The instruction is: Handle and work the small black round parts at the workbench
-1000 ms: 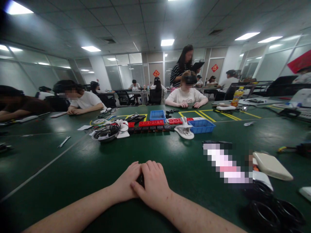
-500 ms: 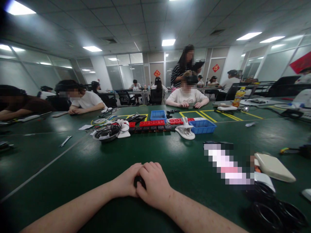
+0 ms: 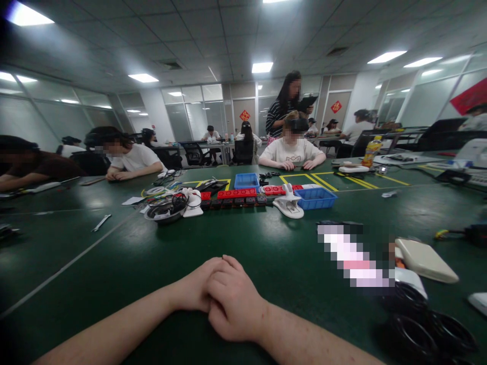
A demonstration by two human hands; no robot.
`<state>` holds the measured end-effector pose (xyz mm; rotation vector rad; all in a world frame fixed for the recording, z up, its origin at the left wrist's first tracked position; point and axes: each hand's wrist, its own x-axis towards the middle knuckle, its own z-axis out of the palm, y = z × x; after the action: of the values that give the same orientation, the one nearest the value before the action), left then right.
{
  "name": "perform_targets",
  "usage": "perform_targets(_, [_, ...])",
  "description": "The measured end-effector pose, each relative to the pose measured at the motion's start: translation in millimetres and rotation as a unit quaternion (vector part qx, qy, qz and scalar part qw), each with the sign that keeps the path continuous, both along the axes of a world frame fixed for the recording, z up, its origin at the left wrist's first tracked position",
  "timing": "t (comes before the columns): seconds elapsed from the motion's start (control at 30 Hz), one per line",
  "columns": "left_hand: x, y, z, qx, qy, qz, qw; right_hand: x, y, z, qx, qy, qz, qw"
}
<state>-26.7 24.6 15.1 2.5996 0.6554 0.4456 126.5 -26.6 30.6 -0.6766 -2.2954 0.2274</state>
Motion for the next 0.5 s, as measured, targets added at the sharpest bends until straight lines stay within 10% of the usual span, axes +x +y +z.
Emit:
perform_targets(0.27, [4.7,-9.7,-2.7,0.026,0.015,0.110,0.993,-2.8,7.2,-4.7,-0.067,-0.062,-0.205,0.975])
perform_targets(0.5, [8.5,-12.1,-2.0,0.033,0.039,0.149,0.987,-3.4,8.3,-7.1,-0.091,-0.087,-0.243,0.962])
